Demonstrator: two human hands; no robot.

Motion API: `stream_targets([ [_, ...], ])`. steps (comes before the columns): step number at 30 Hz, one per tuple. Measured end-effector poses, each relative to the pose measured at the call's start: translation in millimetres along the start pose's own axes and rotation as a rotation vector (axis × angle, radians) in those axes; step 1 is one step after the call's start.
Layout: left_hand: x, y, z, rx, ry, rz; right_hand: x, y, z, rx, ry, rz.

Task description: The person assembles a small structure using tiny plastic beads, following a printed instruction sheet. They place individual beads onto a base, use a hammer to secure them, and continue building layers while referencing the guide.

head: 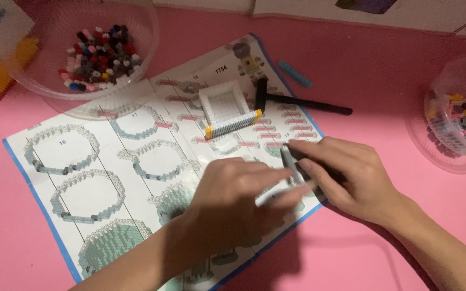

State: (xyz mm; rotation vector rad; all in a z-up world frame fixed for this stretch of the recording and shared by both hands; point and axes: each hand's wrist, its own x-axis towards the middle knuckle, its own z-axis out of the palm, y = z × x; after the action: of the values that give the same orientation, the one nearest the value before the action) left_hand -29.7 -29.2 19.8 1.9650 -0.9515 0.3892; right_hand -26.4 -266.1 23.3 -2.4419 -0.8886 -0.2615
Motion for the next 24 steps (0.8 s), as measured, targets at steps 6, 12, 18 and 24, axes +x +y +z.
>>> stream_targets([
  [6,-3,-10,-1,0.188,-0.007,0.037,5,-1,0,0.015,0.037,-0.044],
  [12,26,22,-24,-0.453,-0.018,-0.527,2,-10,-6,0.061,0.142,-0.055],
  [18,36,21,-22,-1.466,0.127,-1.253,-15,-12,-5,-0.116,0.319,-0.226],
  [24,4,18,8,-1.895,0.065,-0.901,-22,-20,2,-0.246,0.42,-0.243],
])
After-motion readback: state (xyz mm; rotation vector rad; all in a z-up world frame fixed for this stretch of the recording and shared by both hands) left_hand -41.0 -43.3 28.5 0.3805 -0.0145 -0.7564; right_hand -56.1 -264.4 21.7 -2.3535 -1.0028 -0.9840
